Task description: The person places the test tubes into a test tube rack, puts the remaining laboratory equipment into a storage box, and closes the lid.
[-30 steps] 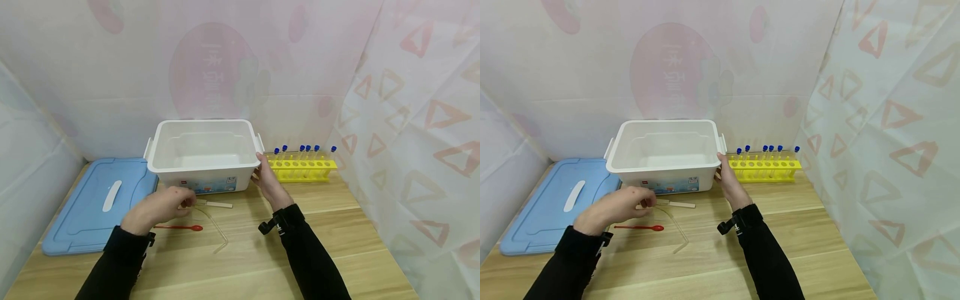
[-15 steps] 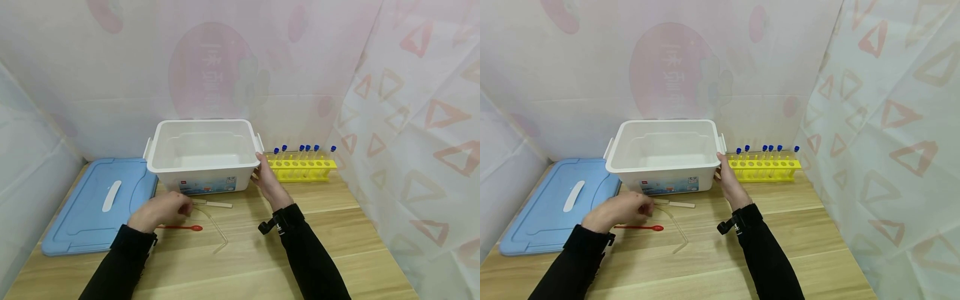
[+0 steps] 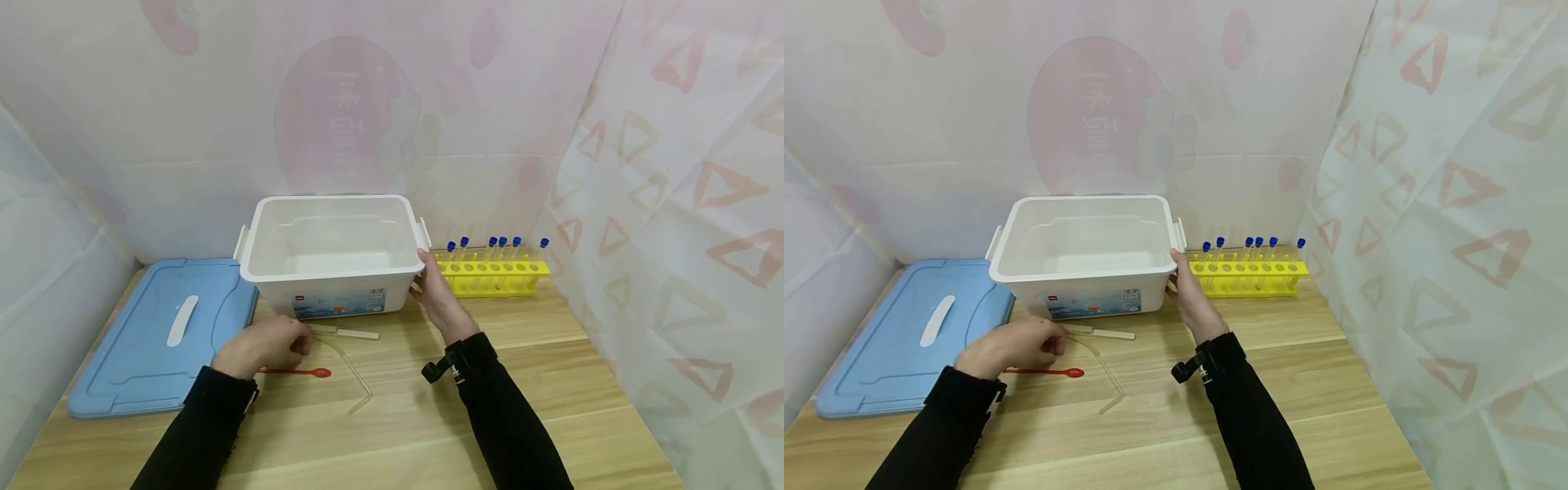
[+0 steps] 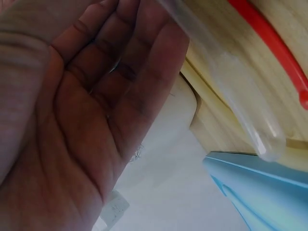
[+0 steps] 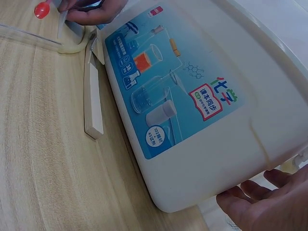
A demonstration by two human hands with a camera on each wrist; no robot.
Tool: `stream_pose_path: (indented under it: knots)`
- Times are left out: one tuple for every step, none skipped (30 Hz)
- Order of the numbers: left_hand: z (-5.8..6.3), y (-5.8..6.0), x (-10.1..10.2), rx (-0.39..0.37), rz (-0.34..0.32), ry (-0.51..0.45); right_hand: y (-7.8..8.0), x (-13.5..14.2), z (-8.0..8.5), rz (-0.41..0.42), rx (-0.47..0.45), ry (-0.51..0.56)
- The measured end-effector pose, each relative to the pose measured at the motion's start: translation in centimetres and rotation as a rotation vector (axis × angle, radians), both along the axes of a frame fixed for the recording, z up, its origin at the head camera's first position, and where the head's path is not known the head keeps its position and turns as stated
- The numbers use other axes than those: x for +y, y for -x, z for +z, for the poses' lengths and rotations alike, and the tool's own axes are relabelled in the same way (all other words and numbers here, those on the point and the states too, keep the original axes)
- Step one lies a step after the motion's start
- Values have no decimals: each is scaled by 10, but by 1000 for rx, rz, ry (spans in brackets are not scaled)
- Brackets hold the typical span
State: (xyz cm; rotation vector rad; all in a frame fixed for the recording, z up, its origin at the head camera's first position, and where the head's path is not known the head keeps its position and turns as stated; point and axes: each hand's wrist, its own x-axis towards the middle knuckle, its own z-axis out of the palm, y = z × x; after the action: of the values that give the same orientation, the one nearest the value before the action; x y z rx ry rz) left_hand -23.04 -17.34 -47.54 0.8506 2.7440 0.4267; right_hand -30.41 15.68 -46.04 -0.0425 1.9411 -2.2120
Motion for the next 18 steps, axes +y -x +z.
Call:
stream_pose_path:
  knots:
    - [1, 0, 0, -3, 6, 2, 0, 0, 0, 3, 2, -1]
    - [2, -1, 0, -8, 12, 2, 1, 0, 0, 6, 4, -3]
    - [3, -2, 1, -14, 18, 2, 1, 0, -1, 8, 4, -4]
    - [5, -2, 1, -18, 23, -1, 1, 0, 0, 9, 5, -5]
    - [6, -3, 1, -19, 26, -1, 1, 1, 0, 9, 6, -7]
    - [8, -4, 1, -22, 27, -3, 0, 1, 0, 9, 7, -7]
    - [10, -4, 2, -21, 25, -3, 0, 1, 0, 9, 8, -6]
    - [11, -4, 2, -20, 23, -5, 0, 1, 0, 9, 7, -6]
    - [13, -5, 2, -17, 19, -6, 0, 1, 0, 10, 9, -4]
    - [15, -5, 2, -13, 15, -8, -1, 1, 0, 10, 11, -3]
    - [16, -6, 2, -7, 8, -10, -1, 1, 0, 10, 12, -2]
    - [18, -6, 3, 0, 5, -12, -1, 1, 0, 10, 12, -2]
    - [20, -7, 3, 8, 0, -15, -1, 1, 0, 10, 12, -1]
    - [23, -8, 4, 17, -4, -24, 0, 0, 0, 9, 13, -2]
    - [25, -9, 4, 31, -7, -29, 0, 0, 0, 8, 12, -1]
    - [26, -10, 4, 47, -11, -36, 0, 0, -1, 7, 12, 0]
    - [28, -11, 4, 65, -14, -43, 0, 0, 0, 5, 8, -1]
    - [30, -12, 5, 85, -20, -52, 0, 0, -1, 3, 7, -1]
